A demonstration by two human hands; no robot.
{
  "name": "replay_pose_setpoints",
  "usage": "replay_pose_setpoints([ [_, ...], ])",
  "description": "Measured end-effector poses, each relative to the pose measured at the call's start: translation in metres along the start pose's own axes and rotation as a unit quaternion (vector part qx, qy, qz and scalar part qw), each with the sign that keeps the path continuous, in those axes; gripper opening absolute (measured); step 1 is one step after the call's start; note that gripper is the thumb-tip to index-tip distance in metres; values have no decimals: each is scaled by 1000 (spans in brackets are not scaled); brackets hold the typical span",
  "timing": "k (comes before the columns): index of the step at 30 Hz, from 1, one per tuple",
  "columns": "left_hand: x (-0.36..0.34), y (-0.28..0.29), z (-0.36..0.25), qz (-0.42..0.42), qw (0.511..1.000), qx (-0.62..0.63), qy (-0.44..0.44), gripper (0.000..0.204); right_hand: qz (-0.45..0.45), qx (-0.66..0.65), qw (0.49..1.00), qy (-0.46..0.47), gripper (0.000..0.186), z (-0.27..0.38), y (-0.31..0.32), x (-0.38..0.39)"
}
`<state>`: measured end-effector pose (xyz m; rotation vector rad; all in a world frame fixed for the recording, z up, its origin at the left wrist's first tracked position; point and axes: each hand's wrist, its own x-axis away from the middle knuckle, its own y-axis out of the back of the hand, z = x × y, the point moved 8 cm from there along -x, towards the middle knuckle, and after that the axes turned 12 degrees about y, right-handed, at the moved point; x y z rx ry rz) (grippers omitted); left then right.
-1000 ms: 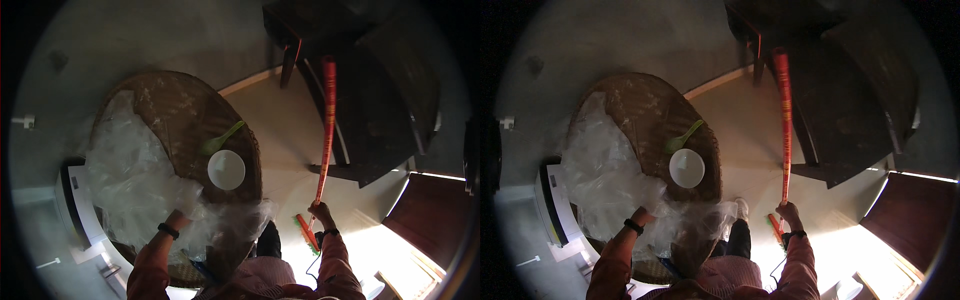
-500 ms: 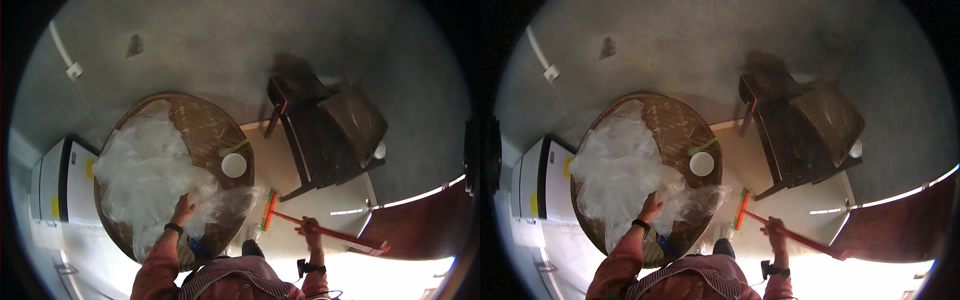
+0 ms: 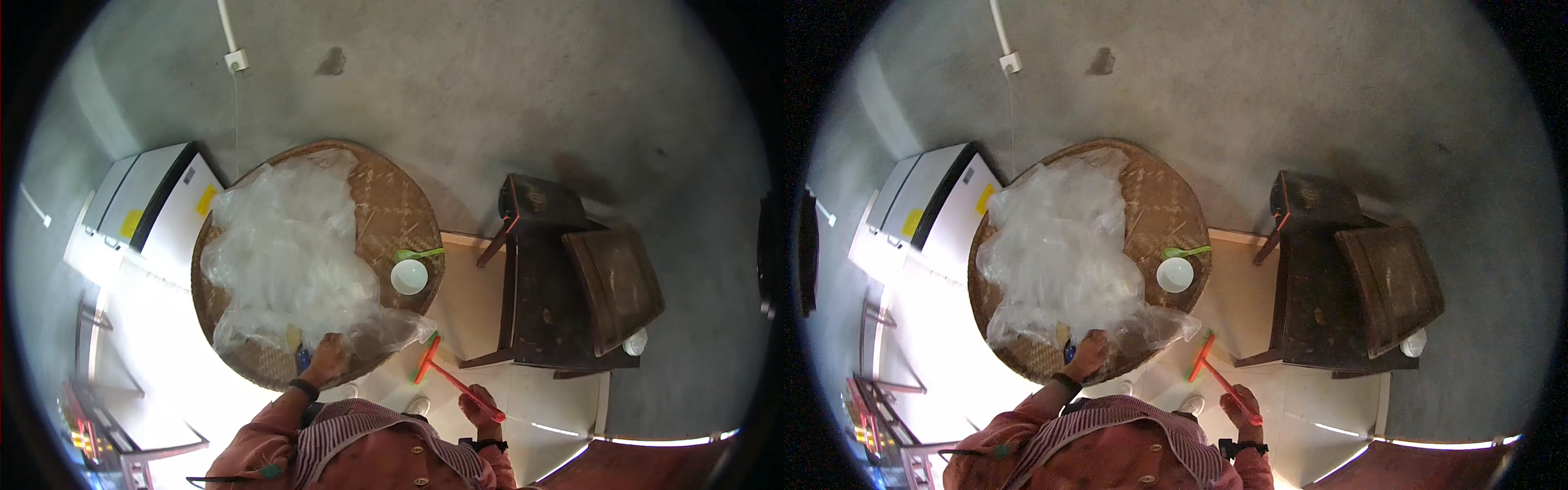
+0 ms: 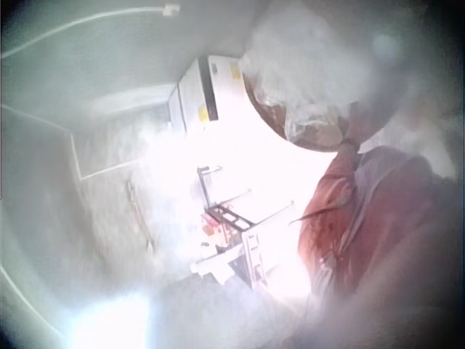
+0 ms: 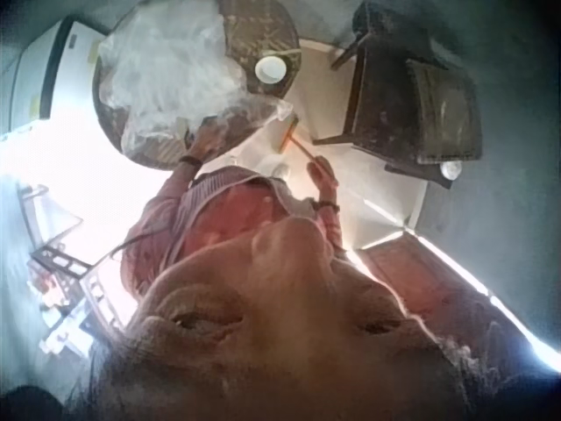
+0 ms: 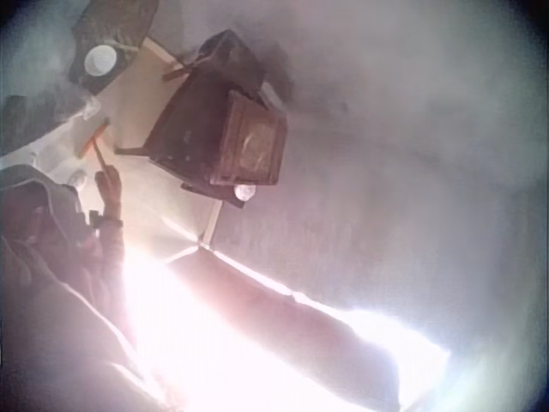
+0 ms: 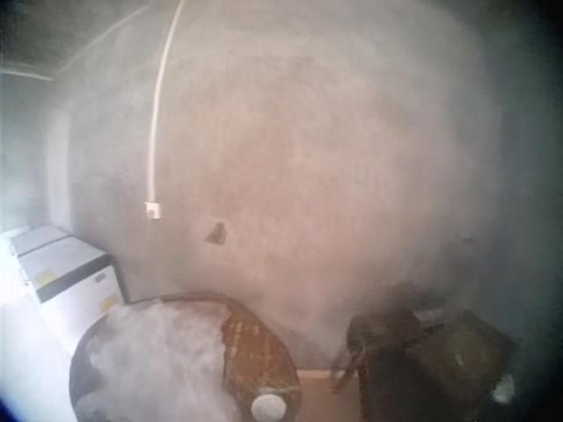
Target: Organize items on a table, dispose of waste, and sweep the floor.
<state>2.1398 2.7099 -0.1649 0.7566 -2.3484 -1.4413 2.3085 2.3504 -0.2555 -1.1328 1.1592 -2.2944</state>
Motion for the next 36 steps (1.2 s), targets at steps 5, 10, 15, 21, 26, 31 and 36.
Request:
replay_pose_setpoints([
  [5, 11, -9, -57, -25, 997, 68, 24, 19, 17, 258, 959, -115, 26, 18, -1, 10],
  [10, 21, -40, -63, 37, 994, -71, -68, 20, 104, 440, 891, -26, 60, 44, -33, -3],
  [15, 18, -47, -38, 50, 996, -62, 25, 33, -42, 499, 859, -101, 63, 57, -11, -15],
  [21, -26, -52, -36, 65, 985, 71, 144, 37, -15, 576, 817, -10, 67, 70, -44, -41],
  [26, -58, -46, -27, 93, 967, 116, 207, 39, -52, 639, 764, -73, 69, 81, -69, -69],
  [31, -71, -43, -7, 91, 966, 125, 205, 39, -55, 609, 790, 39, 62, 90, -64, -98],
  [36, -70, -45, 13, 99, 963, 106, 226, 41, -81, 736, 671, -29, 47, 102, -73, -107],
])
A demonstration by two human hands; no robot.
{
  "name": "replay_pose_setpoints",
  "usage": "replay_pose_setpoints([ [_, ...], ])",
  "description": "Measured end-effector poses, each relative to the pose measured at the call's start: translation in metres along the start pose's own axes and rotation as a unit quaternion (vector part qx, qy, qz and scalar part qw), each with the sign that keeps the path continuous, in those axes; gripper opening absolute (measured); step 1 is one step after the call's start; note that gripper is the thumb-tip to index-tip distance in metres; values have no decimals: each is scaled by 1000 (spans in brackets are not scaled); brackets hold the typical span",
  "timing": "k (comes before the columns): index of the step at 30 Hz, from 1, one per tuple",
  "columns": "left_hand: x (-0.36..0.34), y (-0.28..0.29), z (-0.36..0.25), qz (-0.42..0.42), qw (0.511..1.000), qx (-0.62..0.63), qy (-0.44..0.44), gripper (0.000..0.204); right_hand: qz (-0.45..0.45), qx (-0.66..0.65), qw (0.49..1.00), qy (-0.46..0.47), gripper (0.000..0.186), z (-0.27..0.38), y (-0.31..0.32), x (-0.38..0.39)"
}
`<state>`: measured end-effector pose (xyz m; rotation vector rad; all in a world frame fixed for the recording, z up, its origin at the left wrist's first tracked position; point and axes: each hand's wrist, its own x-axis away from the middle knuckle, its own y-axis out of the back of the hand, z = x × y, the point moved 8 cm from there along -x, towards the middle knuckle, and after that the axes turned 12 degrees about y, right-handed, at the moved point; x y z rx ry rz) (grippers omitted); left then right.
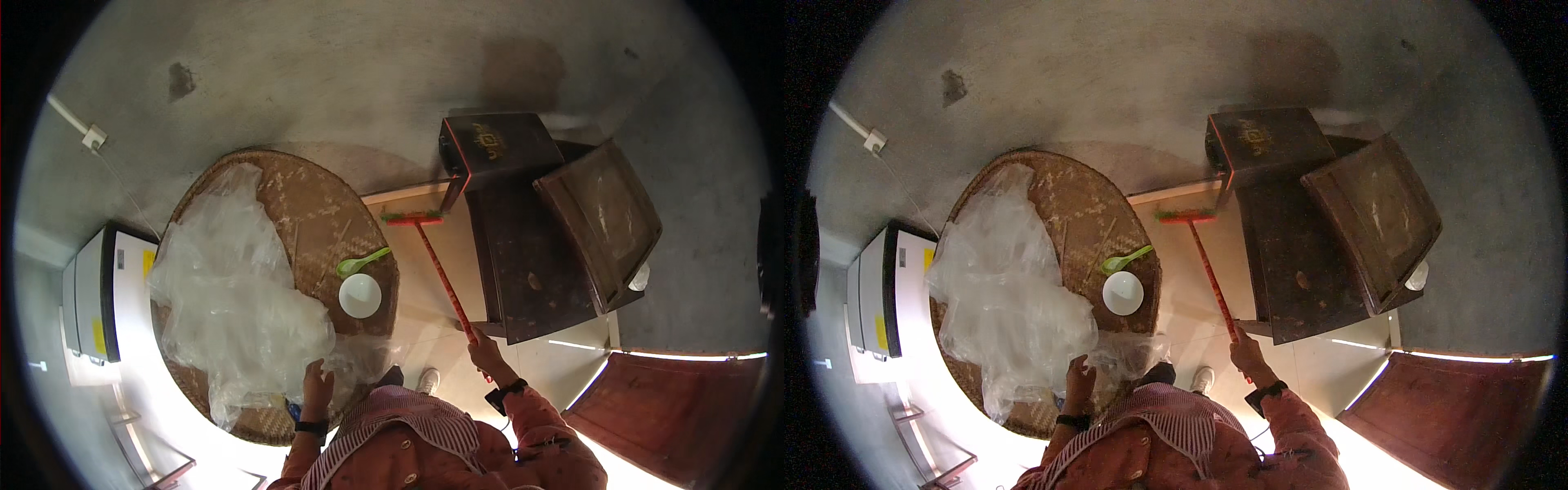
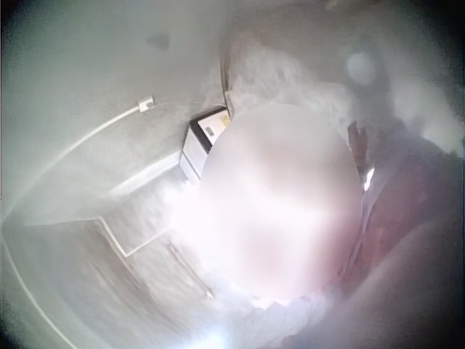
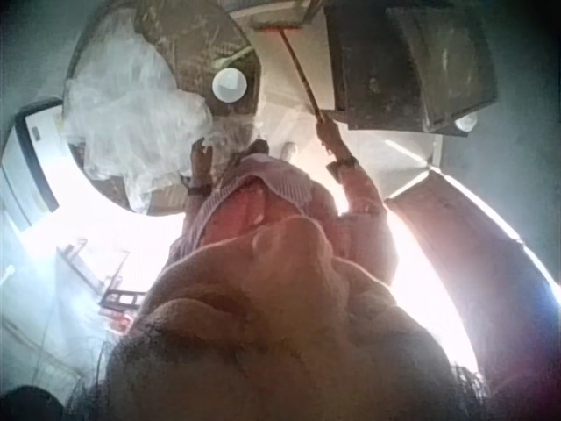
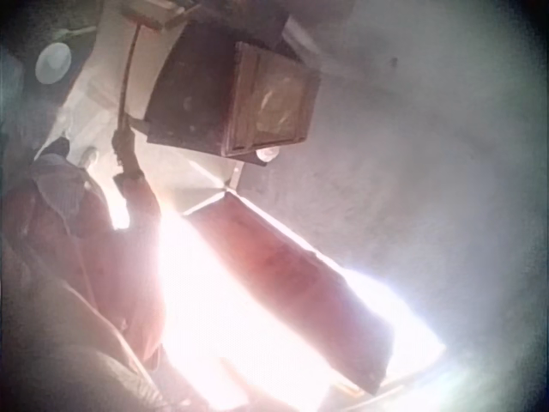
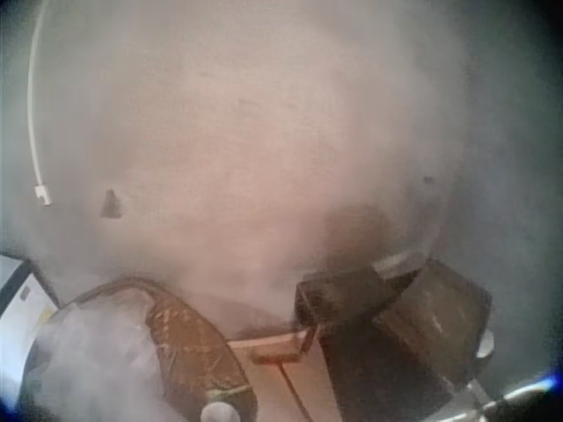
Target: Organize items on a table, dispose of waste, and sweep the floor.
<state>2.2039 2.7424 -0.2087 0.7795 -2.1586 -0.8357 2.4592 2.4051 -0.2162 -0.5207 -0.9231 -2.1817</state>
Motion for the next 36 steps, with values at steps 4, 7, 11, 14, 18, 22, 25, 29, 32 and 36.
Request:
replay_pose_setpoints([
  [4, -7, -8, -12, 36, 999, 4, 28, 40, -151, 156, 941, 258, 43, -36, -12, -64],
  [7, -8, -13, -26, 51, 999, 0, 19, 40, -103, 192, 957, 191, 40, -13, 2, -126],
  [11, -13, -18, -14, 54, 998, -11, -3, 39, -51, 49, 996, 46, 40, 20, 8, -173],
  [14, -19, -20, -22, 63, 997, -4, -46, 40, -79, 101, 989, 76, 40, 3, -4, -168],
  [18, -18, -13, -30, 103, 994, 25, 6, 40, -48, 155, 967, 199, 33, -28, 4, -78],
  [22, -25, -9, -26, 112, 994, 13, -10, 39, 88, 80, 993, -6, 32, 36, 39, 28],
  [25, -34, -16, -27, 118, 991, -22, -66, 38, 27, 254, 951, 172, 31, 24, 7, -1],
  [29, -32, -20, -60, 145, 985, 9, -92, 38, -81, 230, 945, 218, 36, -2, -21, -100],
  [32, -19, -12, -57, 116, 984, 25, -131, 38, -82, 187, 968, 149, 41, -8, -56, -123],
  [36, 16, -5, -42, 85, 985, 3, -149, 39, -20, 143, 989, 14, 52, -78, -105, -52],
])
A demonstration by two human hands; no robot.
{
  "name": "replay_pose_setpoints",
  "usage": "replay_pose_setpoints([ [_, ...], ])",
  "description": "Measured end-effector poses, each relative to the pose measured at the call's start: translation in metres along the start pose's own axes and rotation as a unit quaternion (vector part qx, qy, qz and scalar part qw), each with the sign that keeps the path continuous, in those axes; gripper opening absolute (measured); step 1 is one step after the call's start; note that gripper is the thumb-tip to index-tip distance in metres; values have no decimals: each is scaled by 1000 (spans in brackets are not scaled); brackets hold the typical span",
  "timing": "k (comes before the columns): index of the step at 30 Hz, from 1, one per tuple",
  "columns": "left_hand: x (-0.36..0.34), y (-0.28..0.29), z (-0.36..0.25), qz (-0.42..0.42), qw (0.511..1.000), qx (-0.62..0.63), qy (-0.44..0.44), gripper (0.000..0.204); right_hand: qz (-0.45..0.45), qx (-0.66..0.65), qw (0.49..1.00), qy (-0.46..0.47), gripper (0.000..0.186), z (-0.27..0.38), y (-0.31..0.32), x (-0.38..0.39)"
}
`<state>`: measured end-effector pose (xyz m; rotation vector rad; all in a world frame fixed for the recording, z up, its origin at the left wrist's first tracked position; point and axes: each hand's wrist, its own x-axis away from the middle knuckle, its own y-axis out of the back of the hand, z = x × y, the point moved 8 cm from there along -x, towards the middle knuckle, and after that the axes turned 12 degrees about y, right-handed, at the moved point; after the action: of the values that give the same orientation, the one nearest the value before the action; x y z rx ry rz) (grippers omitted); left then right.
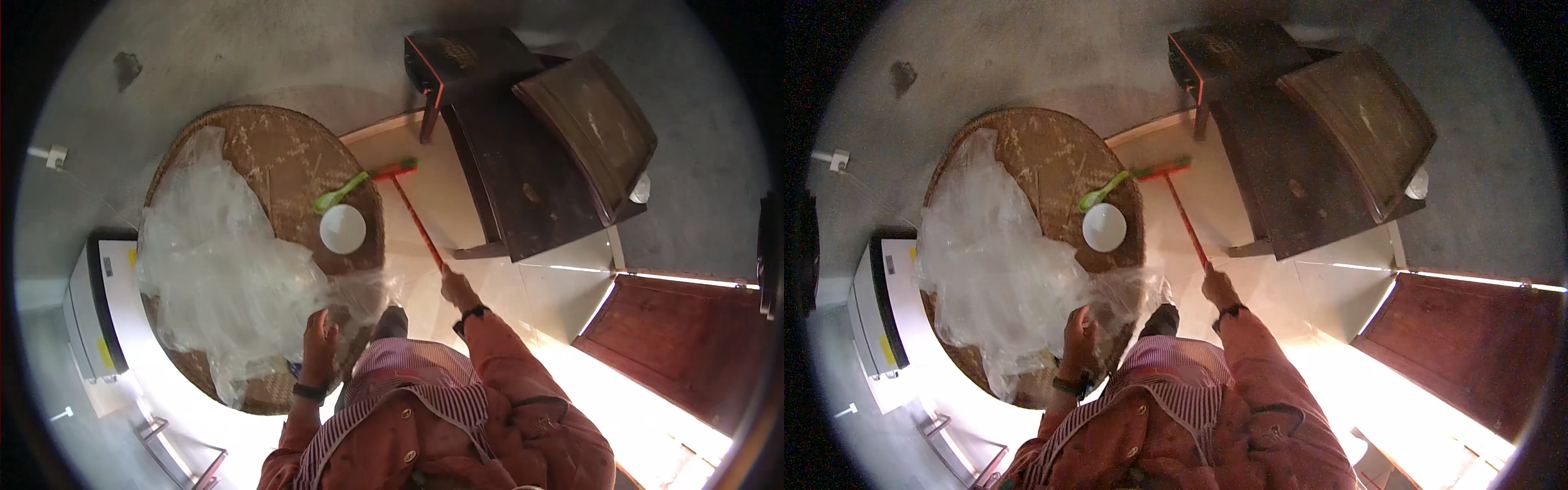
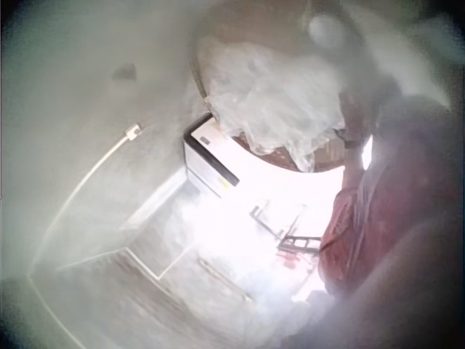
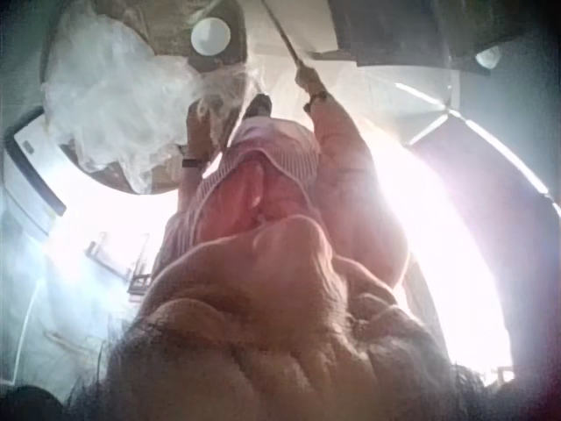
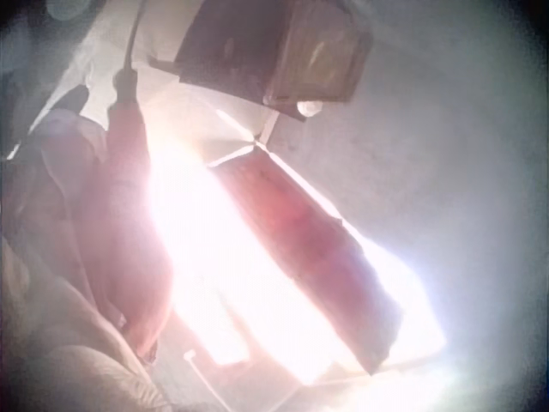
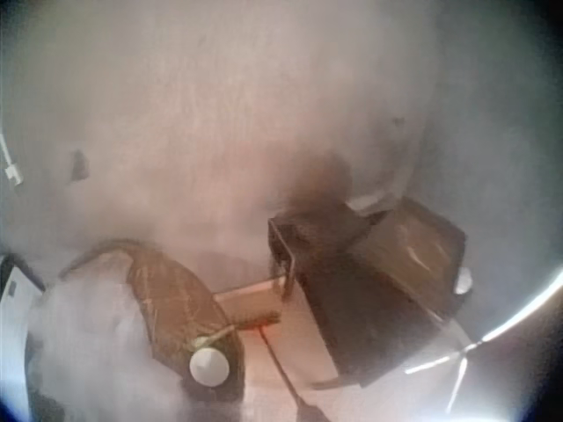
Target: Organize items on a table, dispose of waste, and sweep the floor.
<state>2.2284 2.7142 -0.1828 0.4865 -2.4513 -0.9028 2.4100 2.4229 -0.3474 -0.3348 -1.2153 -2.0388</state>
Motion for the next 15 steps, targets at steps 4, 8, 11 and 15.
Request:
replay_pose_setpoints([
  [4, 47, -26, 2, -15, 1000, 12, -21, 38, -42, 27, 993, 103, 61, -68, -49, 146],
  [8, 89, -73, -17, 4, 997, 14, -71, 40, 19, 13, 998, 56, 48, -128, -74, 304],
  [11, 119, -103, -51, 27, 991, 5, -129, 40, 38, 12, 998, 53, 38, -136, -57, 408],
  [15, 150, -123, -94, 48, 983, 32, -174, 42, 54, -17, 993, -102, 43, -210, -64, 534],
])
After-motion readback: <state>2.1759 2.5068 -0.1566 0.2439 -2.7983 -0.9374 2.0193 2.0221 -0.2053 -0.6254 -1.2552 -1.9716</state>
